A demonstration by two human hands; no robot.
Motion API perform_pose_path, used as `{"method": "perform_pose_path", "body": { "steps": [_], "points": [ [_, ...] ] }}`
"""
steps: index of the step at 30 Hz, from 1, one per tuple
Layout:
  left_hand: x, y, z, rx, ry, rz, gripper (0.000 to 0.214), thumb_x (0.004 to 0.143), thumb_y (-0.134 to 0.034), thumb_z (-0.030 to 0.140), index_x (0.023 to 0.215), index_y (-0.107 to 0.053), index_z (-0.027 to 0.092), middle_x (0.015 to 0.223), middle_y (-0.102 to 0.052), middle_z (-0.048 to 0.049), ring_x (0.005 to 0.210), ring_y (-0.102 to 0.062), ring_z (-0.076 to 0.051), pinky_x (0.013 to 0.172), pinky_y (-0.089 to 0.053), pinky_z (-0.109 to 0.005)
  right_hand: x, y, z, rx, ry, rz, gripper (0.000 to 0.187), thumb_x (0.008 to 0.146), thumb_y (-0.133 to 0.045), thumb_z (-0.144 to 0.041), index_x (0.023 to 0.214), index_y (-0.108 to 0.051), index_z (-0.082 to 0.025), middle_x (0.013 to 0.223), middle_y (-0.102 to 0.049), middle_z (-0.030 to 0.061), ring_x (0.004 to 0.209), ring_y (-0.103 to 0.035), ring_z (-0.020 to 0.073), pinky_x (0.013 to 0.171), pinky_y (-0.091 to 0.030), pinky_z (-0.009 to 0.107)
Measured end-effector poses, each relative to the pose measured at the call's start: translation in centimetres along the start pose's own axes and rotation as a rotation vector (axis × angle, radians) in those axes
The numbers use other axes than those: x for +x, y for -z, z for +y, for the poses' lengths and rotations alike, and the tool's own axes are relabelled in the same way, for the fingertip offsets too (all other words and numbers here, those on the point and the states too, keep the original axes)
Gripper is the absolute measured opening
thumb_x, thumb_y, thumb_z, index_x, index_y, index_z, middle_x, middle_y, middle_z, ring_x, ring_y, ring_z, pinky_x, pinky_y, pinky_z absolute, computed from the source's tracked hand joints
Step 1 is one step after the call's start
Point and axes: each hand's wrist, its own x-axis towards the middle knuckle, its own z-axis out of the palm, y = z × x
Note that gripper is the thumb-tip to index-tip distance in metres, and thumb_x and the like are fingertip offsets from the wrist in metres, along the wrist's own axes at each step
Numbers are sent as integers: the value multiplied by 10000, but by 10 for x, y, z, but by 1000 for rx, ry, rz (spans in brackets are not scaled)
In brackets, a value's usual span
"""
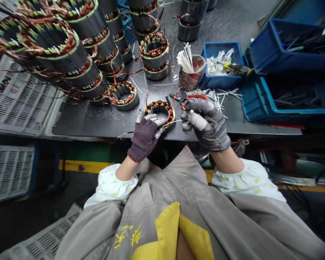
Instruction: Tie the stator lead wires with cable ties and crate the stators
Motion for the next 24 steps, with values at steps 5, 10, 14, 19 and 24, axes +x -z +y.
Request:
{"method": "perform_pose_path", "body": {
  "steps": [5,10,14,19,24],
  "points": [
    [2,-1,5,-16,70,-34,310,1054,-541,305,1296,-727,257,1202,-784,-68,1294,-670,-275,1295,-336,-579,-49,15,-6,-64,51,-15,237,927,-825,-468,975,-766,-244,1011,-787,64,872,-786,226,812,-696,414],
    [4,-5,9,-23,119,-30,307,1044,-529,302,1268,-732,251,1192,-781,-71,1307,-659,-282,1307,-305,-578,-74,20,5,-163,99,-66,229,992,-725,-475,923,-754,-259,1159,-789,99,1038,-784,269,907,-678,466],
    [5,-3,7,-16,101,-49,310,1056,-514,326,1270,-727,254,1229,-777,-73,1323,-653,-278,1287,-329,-556,-83,28,4,-141,69,79,213,1011,-711,-456,917,-770,-274,1118,-801,88,931,-799,258,783,-700,436],
    [4,-4,6,7,72,-4,314,1065,-497,336,1253,-729,236,1208,-786,-75,1294,-670,-272,1281,-340,-541,-78,41,-2,-317,222,-82,131,1008,-721,-304,1083,-829,-312,1153,-826,71,925,-816,236,720,-685,356],
    [4,-4,7,14,79,-22,304,1060,-495,320,1226,-737,242,1234,-781,-73,1312,-655,-279,1295,-324,-558,-69,46,-9,-509,423,-121,250,947,-783,-189,1127,-842,-352,1128,-840,40,991,-820,243,869,-679,379]
  ]
}}
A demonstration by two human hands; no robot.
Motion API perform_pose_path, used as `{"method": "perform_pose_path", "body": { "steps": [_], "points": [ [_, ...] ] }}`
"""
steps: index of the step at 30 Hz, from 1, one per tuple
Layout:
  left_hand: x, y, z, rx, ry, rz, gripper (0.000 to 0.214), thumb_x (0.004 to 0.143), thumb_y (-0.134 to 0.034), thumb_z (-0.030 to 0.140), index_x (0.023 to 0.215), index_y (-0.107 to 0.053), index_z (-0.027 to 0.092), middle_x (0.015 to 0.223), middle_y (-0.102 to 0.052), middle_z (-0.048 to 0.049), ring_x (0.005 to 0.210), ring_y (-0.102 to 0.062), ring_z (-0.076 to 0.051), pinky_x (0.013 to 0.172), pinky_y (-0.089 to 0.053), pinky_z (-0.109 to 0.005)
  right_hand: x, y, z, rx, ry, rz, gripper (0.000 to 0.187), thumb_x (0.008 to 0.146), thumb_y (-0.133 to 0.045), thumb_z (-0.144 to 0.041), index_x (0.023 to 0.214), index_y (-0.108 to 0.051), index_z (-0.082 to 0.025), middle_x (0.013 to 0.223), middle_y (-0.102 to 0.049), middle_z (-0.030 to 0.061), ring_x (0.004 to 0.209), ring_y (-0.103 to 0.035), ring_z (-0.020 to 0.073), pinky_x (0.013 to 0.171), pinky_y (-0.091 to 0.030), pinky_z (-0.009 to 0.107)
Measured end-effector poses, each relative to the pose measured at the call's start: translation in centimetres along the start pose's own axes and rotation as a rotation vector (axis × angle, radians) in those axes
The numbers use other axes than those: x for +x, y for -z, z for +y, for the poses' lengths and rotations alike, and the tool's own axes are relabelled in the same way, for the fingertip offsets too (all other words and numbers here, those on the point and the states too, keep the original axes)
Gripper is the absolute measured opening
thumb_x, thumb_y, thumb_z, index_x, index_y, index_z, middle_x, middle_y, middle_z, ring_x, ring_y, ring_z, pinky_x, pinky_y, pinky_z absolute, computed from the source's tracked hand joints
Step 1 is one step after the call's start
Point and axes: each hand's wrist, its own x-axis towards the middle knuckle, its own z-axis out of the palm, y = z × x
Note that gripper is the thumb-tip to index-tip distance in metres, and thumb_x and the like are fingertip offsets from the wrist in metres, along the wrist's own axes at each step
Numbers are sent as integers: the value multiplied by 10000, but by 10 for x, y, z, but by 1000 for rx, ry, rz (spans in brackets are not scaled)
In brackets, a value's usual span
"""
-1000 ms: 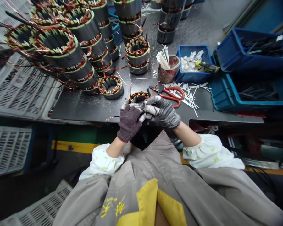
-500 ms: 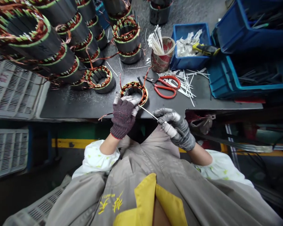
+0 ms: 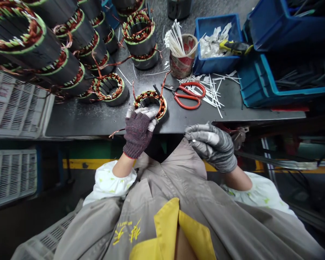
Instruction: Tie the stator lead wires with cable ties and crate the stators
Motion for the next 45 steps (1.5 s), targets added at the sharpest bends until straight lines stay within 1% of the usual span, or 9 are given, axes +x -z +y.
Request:
{"method": "perform_pose_path", "body": {
  "steps": [7,13,20,23,26,29,34,39,45],
  "points": [
    [0,1,3,20,7,2,307,1055,-498,318,1238,-735,247,1230,-782,-72,1309,-656,-275,1306,-323,-553,-12,-20,-5,264,-144,-56,75,1018,-671,-221,1031,-738,-254,1215,-808,88,1044,-806,230,879,-677,399],
    [0,0,3,4,31,8,298,1064,-493,364,1198,-735,252,1196,-787,-63,1306,-661,-275,1295,-331,-558,-20,-40,3,305,-217,-154,158,1054,-607,-259,936,-711,-244,1192,-812,82,1080,-792,221,911,-663,393],
    [3,-2,12,-36,117,87,377,1083,-492,357,1398,-643,217,1387,-740,-102,1347,-658,-260,1318,-314,-505,16,-67,24,376,-235,-95,252,1039,-645,-440,949,-764,-236,1199,-799,94,1081,-771,211,962,-642,381],
    [6,-8,16,-109,217,172,424,1085,-503,347,1474,-577,194,1425,-716,-122,1335,-667,-241,1267,-386,-464,40,-78,31,436,-410,48,370,945,-728,-609,963,-772,-242,971,-802,60,872,-768,201,795,-666,352],
    [11,-8,18,-144,214,179,285,1065,-551,354,1273,-699,226,1242,-787,-75,1235,-704,-236,1199,-444,-457,54,-83,33,538,-674,99,471,793,-851,-664,961,-723,-243,746,-725,-18,612,-687,149,568,-614,281],
    [13,-6,17,-100,157,175,206,1034,-590,355,1117,-740,242,1149,-797,-53,1217,-692,-250,1161,-462,-467,58,-82,32,591,-769,105,517,714,-900,-654,916,-675,-234,688,-681,-51,541,-635,118,503,-564,240],
    [9,-11,16,-51,120,184,212,1013,-568,317,1133,-732,259,1133,-781,-53,1246,-668,-271,1191,-413,-512,56,-76,31,500,-650,119,388,800,-843,-594,876,-689,-246,724,-692,-32,588,-628,129,560,-573,272],
    [6,-13,18,-66,87,190,250,995,-570,334,1175,-731,271,1127,-783,-51,1266,-666,-293,1253,-315,-562,60,-82,41,292,-456,101,325,854,-794,-568,879,-732,-250,857,-773,27,791,-716,199,779,-637,365],
    [7,-5,15,-31,40,133,280,1019,-558,353,1223,-741,292,1138,-781,-54,1264,-674,-279,1271,-292,-576,59,-74,38,279,-431,82,367,852,-799,-618,876,-742,-256,884,-789,27,820,-729,212,836,-642,402]
  ]
}}
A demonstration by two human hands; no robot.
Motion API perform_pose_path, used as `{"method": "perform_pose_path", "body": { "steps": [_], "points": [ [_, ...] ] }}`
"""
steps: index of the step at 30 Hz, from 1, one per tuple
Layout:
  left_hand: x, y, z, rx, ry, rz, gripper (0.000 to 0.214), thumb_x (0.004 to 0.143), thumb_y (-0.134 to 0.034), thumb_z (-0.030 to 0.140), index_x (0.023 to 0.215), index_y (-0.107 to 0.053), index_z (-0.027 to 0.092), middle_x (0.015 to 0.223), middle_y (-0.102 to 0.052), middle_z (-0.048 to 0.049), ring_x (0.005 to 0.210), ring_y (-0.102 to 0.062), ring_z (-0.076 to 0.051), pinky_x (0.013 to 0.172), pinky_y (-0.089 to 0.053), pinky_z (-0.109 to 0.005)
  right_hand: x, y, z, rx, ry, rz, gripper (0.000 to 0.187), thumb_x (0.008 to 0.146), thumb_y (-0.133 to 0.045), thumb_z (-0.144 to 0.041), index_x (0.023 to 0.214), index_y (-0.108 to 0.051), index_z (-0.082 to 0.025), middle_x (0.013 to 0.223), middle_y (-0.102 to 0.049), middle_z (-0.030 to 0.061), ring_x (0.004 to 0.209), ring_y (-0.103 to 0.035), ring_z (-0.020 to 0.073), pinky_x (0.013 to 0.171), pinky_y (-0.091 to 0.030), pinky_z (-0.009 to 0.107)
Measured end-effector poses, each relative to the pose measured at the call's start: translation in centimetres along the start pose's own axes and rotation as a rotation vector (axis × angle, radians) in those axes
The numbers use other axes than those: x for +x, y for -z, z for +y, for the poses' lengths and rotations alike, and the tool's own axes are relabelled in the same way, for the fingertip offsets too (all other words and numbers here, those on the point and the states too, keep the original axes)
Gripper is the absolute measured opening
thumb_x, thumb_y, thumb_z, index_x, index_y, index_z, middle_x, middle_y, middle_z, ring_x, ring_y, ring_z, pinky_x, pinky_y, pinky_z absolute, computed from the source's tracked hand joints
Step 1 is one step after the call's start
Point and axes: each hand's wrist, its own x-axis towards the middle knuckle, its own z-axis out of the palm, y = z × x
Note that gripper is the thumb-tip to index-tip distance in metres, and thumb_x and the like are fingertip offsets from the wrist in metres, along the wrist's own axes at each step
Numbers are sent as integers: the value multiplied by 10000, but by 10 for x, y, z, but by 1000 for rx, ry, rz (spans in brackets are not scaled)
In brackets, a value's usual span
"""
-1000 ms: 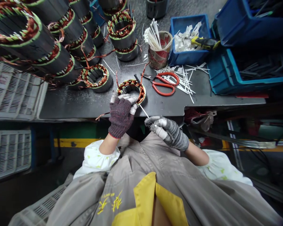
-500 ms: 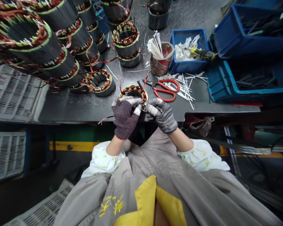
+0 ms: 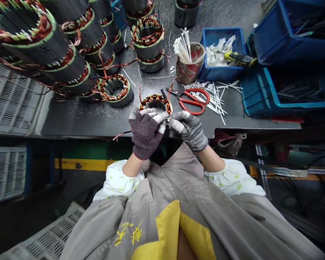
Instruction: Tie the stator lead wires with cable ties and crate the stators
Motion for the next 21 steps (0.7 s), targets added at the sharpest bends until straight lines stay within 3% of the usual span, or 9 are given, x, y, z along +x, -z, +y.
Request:
{"method": "perform_pose_path", "body": {
  "steps": [4,7,14,18,21],
  "points": [
    [-2,-4,-4,-24,-35,47,283,1022,-565,333,1234,-748,295,1138,-779,-49,1269,-671,-267,1292,-265,-574,-8,7,-8,12,-11,11,365,871,-811,-605,894,-751,-245,870,-788,26,781,-732,200,792,-647,376],
    [-4,-8,-5,21,-56,79,284,1011,-571,359,1208,-761,284,1119,-784,-52,1256,-677,-266,1288,-274,-572,-6,4,-5,-31,62,24,387,895,-790,-622,901,-752,-237,856,-784,27,766,-728,192,764,-641,354],
    [-3,-6,-8,18,-69,47,297,996,-579,351,1220,-761,282,1128,-779,-60,1258,-669,-272,1278,-276,-583,9,3,11,-238,202,-33,362,978,-701,-589,932,-784,-239,880,-791,37,807,-732,204,794,-628,357],
    [-3,-2,-12,-12,-77,-39,328,992,-582,352,1257,-766,297,1187,-772,-66,1272,-658,-281,1262,-301,-567,8,11,10,-339,315,-143,364,1023,-632,-578,992,-811,-263,960,-800,58,887,-744,243,837,-610,396],
    [-3,-2,-13,5,-80,-48,325,988,-574,385,1231,-776,311,1181,-770,-56,1269,-652,-288,1258,-295,-575,7,9,3,-539,359,-159,423,1061,-550,-562,965,-809,-242,918,-775,92,851,-725,269,795,-583,417]
  ]
}}
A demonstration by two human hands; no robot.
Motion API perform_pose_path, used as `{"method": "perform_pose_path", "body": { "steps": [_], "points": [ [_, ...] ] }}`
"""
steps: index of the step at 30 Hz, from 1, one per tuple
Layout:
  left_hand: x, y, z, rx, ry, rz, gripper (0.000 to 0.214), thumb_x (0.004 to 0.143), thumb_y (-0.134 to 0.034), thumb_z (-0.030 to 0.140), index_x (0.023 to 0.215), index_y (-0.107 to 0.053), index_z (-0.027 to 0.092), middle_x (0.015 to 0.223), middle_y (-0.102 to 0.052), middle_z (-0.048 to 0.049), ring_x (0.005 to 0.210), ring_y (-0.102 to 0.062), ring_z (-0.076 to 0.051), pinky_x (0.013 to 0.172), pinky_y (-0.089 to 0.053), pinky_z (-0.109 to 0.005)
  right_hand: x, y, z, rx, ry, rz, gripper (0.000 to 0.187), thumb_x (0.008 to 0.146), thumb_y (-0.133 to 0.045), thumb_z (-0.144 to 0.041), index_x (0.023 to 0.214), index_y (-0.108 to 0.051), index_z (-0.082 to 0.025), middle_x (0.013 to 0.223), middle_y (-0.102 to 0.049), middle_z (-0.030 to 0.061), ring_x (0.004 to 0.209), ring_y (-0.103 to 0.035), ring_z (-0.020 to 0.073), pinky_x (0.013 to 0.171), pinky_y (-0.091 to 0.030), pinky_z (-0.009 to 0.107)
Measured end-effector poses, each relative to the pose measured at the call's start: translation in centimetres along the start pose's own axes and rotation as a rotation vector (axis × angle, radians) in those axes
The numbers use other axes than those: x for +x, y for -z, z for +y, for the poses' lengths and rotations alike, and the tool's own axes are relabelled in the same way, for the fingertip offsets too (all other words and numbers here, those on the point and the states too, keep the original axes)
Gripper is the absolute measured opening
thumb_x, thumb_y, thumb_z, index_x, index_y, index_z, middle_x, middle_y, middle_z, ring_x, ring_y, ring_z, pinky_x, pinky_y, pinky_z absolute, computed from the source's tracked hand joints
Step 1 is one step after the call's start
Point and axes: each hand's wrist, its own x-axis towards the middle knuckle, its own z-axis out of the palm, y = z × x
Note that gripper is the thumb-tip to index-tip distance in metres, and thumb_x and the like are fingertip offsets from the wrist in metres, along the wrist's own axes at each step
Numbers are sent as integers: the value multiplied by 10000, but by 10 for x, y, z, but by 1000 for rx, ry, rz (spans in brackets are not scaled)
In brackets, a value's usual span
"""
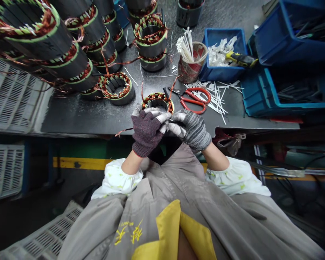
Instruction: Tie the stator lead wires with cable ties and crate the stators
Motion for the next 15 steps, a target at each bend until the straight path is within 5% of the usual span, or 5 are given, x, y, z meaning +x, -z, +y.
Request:
{"method": "perform_pose_path", "body": {
  "steps": [4,9,15],
  "points": [
    [0,-2,4,22,29,10,362,975,-593,438,1265,-764,306,1226,-756,-62,1294,-629,-312,1237,-310,-585,2,10,-19,-320,55,13,473,1067,-491,-513,812,-766,-225,791,-708,117,743,-671,286,733,-553,456],
    [3,-1,13,5,75,21,279,1024,-569,408,1181,-770,295,1212,-767,-48,1312,-631,-284,1270,-278,-569,2,50,-37,-211,-36,324,488,1107,-407,-557,870,-731,-282,870,-717,75,843,-711,262,832,-599,444],
    [1,-4,12,2,107,56,306,990,-582,400,1190,-751,241,1238,-767,-85,1296,-646,-309,1248,-323,-572,22,26,-16,-275,41,-216,476,1084,-492,-530,835,-745,-213,753,-692,72,734,-667,231,742,-548,392]
  ]
}}
